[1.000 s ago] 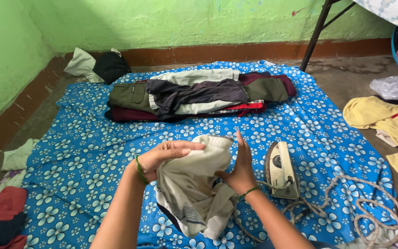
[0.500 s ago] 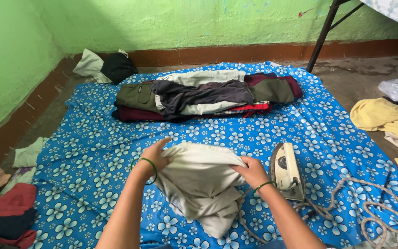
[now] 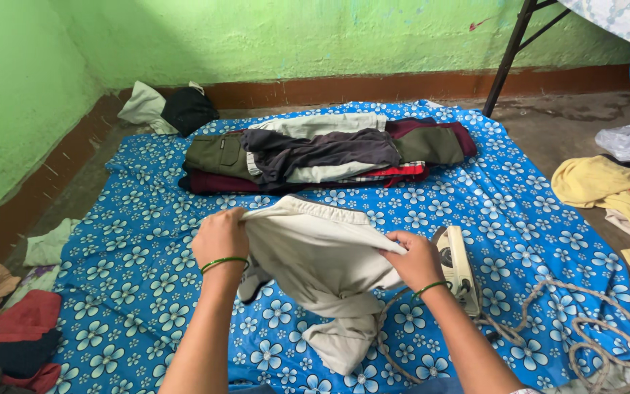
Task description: The person irons a dark t-shirt and a light-colored polo shirt on a blue floral mat. They use a white iron to smooth the garments, flip the t-shirt, and fold it before moving to the next item.
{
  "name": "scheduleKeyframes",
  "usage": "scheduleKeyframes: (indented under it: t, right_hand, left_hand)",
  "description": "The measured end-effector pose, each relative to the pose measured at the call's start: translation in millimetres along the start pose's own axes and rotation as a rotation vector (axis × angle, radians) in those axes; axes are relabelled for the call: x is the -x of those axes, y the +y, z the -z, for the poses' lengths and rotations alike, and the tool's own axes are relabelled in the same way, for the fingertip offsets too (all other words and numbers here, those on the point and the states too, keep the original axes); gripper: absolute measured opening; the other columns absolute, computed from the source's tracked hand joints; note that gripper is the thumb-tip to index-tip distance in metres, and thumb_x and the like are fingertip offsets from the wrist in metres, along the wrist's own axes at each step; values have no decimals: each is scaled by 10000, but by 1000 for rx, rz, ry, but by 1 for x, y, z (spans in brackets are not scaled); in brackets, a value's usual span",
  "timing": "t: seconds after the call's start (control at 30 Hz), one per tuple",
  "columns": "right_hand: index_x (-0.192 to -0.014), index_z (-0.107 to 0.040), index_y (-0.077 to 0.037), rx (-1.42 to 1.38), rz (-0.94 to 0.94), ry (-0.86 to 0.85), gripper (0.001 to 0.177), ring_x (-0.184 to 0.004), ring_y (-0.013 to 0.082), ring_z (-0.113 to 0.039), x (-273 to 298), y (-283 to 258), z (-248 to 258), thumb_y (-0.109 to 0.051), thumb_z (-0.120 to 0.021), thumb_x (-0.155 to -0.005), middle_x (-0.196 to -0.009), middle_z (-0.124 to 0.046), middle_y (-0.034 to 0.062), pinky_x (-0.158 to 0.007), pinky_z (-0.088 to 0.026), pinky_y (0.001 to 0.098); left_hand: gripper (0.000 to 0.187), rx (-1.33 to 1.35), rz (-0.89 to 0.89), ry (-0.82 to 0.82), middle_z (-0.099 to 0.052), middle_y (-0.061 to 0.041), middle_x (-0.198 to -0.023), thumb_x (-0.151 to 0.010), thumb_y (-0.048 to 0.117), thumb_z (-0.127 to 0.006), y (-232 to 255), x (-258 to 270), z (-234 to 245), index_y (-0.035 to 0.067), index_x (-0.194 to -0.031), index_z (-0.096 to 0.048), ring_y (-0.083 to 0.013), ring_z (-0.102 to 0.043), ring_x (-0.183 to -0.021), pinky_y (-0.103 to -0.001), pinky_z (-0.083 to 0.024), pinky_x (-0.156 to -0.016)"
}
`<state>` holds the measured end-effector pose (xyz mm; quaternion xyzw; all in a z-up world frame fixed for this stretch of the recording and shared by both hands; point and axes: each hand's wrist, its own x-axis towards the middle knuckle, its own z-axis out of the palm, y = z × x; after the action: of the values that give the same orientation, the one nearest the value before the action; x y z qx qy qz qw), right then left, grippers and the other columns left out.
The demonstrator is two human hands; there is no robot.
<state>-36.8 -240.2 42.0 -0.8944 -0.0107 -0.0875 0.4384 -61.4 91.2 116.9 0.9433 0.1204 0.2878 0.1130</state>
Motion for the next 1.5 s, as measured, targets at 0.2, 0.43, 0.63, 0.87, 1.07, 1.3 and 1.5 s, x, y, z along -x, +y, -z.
scheduleKeyframes:
  t: [0.2, 0.43, 0.63, 0.87, 1.07, 1.3, 1.5]
  right_hand:
    - [-971, -821, -214, 301, 25, -52, 212, -752, 313, -716, 4, -5, 6, -344, -763, -815, -790, -743, 87, -670, -545, 411]
    - [-1054, -774, -124, -114, -102, -147, 277, -806, 294, -723, -10, 26, -1, -343, -701, -899, -868, -771, 161, -743, -552, 407]
    - [-1112, -758, -48, -423, -198, 338, 364, -860, 196, -693, -22, 19, 44, -351, -624, -962, -960, -761, 93, -795, -520, 357]
    - [-1253, -663, 10, -1000, 208, 660, 344, -1033, 110, -650, -7, -4, 140, -268, -620, -1054, -1176, -703, 52, -905, -523, 258]
    - [-1246, -662, 11, -784, 287, 620, 329, -1052, 118, -641, 8, -27, 136, -224, -679, -1017, -1179, -687, 55, -945, -517, 273]
    - [-1437, -606, -54, -652, -97, -93, 541, -868, 206, -659, 15, -26, 3, -299, -672, -959, -1115, -745, 143, -722, -524, 327]
    - [-1338, -628, -18, -821, -210, -366, 436, -1031, 115, -654, 49, -3, -94, -234, -594, -960, -1188, -726, 72, -904, -516, 259]
  left_hand:
    - [249, 114, 90, 152, -762, -54, -1060, -934, 164, -595, 1, -4, 17, 238, -1080, -783, -356, -710, -868, -461, -564, -729]
    - [389, 904, 831, -343, -654, -143, -1292, -1030, 248, -463, 2, -16, 0, 188, -1386, -607, -410, -735, -1034, -496, -616, -850]
    - [513, 1630, 765, -707, -513, -56, -1512, -913, 366, -540, 106, -77, -1, 320, -1424, -520, -278, -524, -1269, -651, -387, -1036]
    - [418, 2156, -250, -774, -587, -161, -1296, -989, 140, -410, 281, -157, 68, 111, -1390, -525, -307, -618, -1163, -497, -524, -1017]
    - [348, 2290, -571, -684, -699, -154, -1182, -1102, 256, -435, 260, -174, 80, -19, -1198, -625, -278, -667, -1137, -467, -546, -1087]
    - [614, 1004, 219, -652, -613, -109, -1198, -852, 349, -615, 73, -133, -34, 162, -1399, -409, -256, -655, -992, -510, -590, -753]
    - [1244, 245, 563, -1737, -494, -275, -1532, -781, 989, -234, -31, 17, -121, 50, -1581, -400, -455, -524, -1320, -609, -496, -984]
